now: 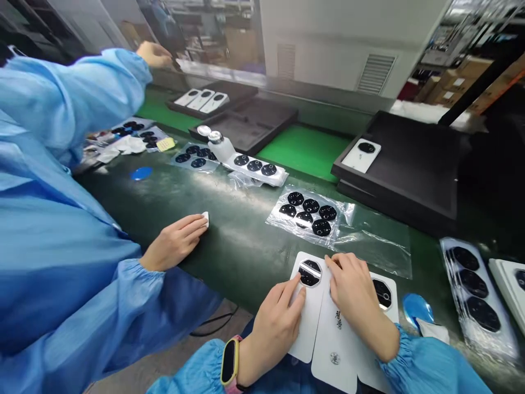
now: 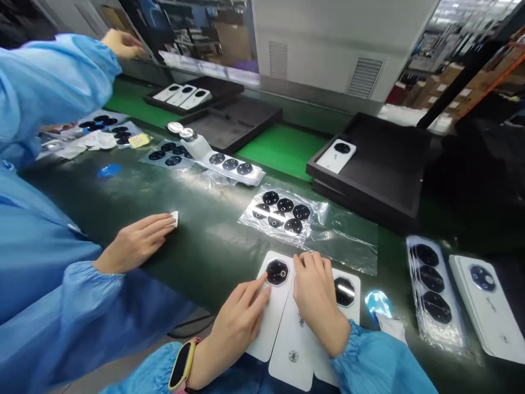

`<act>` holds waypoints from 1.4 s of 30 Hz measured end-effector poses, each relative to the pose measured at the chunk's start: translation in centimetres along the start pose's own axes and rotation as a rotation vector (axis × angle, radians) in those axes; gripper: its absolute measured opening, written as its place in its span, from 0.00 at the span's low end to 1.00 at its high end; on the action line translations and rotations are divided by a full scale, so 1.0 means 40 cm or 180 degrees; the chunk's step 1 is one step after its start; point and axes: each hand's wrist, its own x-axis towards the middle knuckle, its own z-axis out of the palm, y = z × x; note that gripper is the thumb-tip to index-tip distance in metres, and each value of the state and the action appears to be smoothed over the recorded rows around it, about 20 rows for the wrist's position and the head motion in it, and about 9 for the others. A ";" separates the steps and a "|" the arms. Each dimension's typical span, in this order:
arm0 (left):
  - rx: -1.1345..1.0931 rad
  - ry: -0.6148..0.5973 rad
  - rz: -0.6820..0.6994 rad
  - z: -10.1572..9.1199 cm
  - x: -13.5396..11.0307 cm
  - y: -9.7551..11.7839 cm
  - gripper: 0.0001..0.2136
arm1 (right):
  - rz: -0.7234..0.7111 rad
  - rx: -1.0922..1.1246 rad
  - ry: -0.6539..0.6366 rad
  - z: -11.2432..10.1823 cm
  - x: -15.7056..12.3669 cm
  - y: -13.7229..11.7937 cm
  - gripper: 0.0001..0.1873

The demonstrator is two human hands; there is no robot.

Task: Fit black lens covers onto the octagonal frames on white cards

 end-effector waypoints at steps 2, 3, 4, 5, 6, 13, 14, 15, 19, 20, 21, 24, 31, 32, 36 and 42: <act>-0.0069 0.0039 -0.0044 -0.003 -0.003 0.000 0.14 | 0.0174 0.0146 0.0010 0.005 0.000 0.005 0.17; -0.0124 0.0058 -0.0075 -0.003 -0.006 0.000 0.14 | 0.0263 0.0269 -0.0014 0.009 0.000 0.005 0.16; -0.0198 0.0083 -0.0113 -0.002 -0.011 -0.001 0.14 | 0.0362 0.0419 -0.0045 0.012 0.002 0.006 0.13; -0.0292 0.0121 -0.0166 0.000 -0.016 -0.001 0.14 | 0.0470 0.0595 -0.0076 0.015 0.006 0.008 0.11; -0.0405 0.0171 -0.0247 0.002 -0.022 -0.002 0.15 | 0.0576 0.0798 -0.0106 0.015 0.010 0.010 0.09; -0.1947 0.0132 -0.1382 -0.037 0.010 -0.016 0.19 | 0.0853 0.2503 -0.0513 -0.046 0.024 -0.004 0.07; -0.2252 -0.0016 -0.1489 -0.053 0.027 -0.017 0.18 | 0.0881 0.2638 -0.0513 -0.060 0.019 -0.016 0.09; -0.2536 -0.0188 -0.1579 -0.071 0.043 -0.016 0.17 | 0.0915 0.2729 -0.0488 -0.075 0.013 -0.028 0.09; -0.3281 -0.0569 -0.1861 -0.136 0.084 0.000 0.19 | 0.1034 0.2801 -0.0206 -0.126 -0.022 -0.067 0.10; -0.3380 -0.0586 -0.1915 -0.148 0.087 0.006 0.20 | 0.1032 0.2777 -0.0110 -0.136 -0.033 -0.073 0.09; -0.3455 -0.0590 -0.1955 -0.159 0.087 0.012 0.20 | 0.1013 0.2747 -0.0013 -0.146 -0.044 -0.078 0.09; -0.3571 -0.0577 -0.1979 -0.185 0.080 0.032 0.20 | 0.0932 0.2686 0.0192 -0.169 -0.078 -0.091 0.07; -0.3279 -0.0229 -0.1542 -0.222 0.066 0.064 0.13 | 0.0673 0.2896 0.0486 -0.191 -0.114 -0.125 0.05; -0.3260 -0.0200 -0.1513 -0.224 0.065 0.068 0.13 | 0.0631 0.2962 0.0471 -0.190 -0.115 -0.129 0.05; -0.3384 -0.0221 -0.1730 -0.224 0.060 0.088 0.13 | 0.0737 0.3109 0.0611 -0.188 -0.124 -0.146 0.08; -0.3997 -0.0647 -0.2593 -0.221 0.052 0.113 0.16 | 0.1048 0.3321 0.0418 -0.181 -0.157 -0.161 0.09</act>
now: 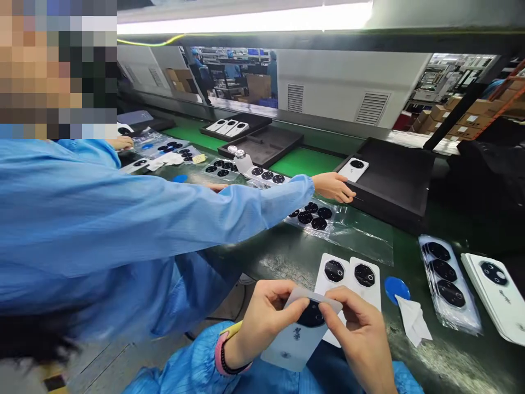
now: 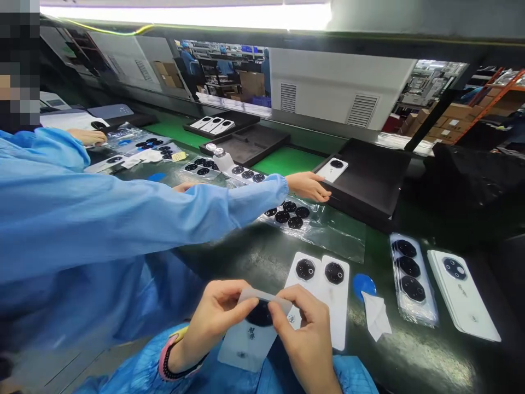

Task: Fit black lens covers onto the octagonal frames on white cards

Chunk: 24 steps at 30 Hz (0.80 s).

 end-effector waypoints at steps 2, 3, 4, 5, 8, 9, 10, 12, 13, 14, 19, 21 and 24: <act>0.0013 -0.0042 -0.0074 0.005 0.000 -0.001 0.16 | 0.0110 0.0094 -0.0067 -0.001 -0.010 0.006 0.11; 0.0014 -0.0073 -0.0109 0.007 0.001 -0.002 0.15 | 0.0157 0.0119 -0.0101 -0.001 -0.014 0.009 0.12; 0.0013 -0.0110 -0.0135 0.009 0.002 -0.003 0.15 | 0.0199 0.0131 -0.0130 -0.002 -0.018 0.012 0.13; 0.0010 -0.0145 -0.0153 0.010 0.004 -0.004 0.14 | 0.0229 0.0141 -0.0152 -0.002 -0.023 0.014 0.14; -0.0020 -0.0199 -0.0177 0.014 0.008 -0.009 0.15 | 0.0353 0.0257 -0.0120 0.000 -0.040 0.015 0.14; -0.0037 -0.0209 -0.0187 0.015 0.010 -0.012 0.16 | 0.0429 0.0344 -0.0048 0.002 -0.046 0.014 0.14; -0.0055 -0.0225 -0.0198 0.016 0.012 -0.015 0.17 | 0.0519 0.0446 0.0048 0.005 -0.051 0.013 0.14; -0.0104 -0.0260 -0.0223 0.019 0.016 -0.020 0.19 | 0.0688 0.0640 0.0275 0.011 -0.058 0.010 0.15; -0.0133 -0.0282 -0.0235 0.022 0.019 -0.023 0.20 | 0.0750 0.0727 0.0371 0.013 -0.060 0.010 0.16; -0.0164 -0.0302 -0.0252 0.025 0.022 -0.026 0.22 | 0.0813 0.0817 0.0425 0.014 -0.060 0.010 0.17; -0.0351 -0.0451 -0.0429 0.040 0.028 -0.036 0.29 | 0.1168 0.1211 0.0533 -0.003 -0.050 0.031 0.21; -0.0424 -0.0539 -0.0500 0.044 0.027 -0.039 0.29 | 0.1156 0.1190 0.0421 -0.016 -0.047 0.044 0.22; -0.0541 -0.0607 -0.0564 0.047 0.025 -0.041 0.27 | 0.1106 0.1114 0.0241 -0.031 -0.050 0.060 0.23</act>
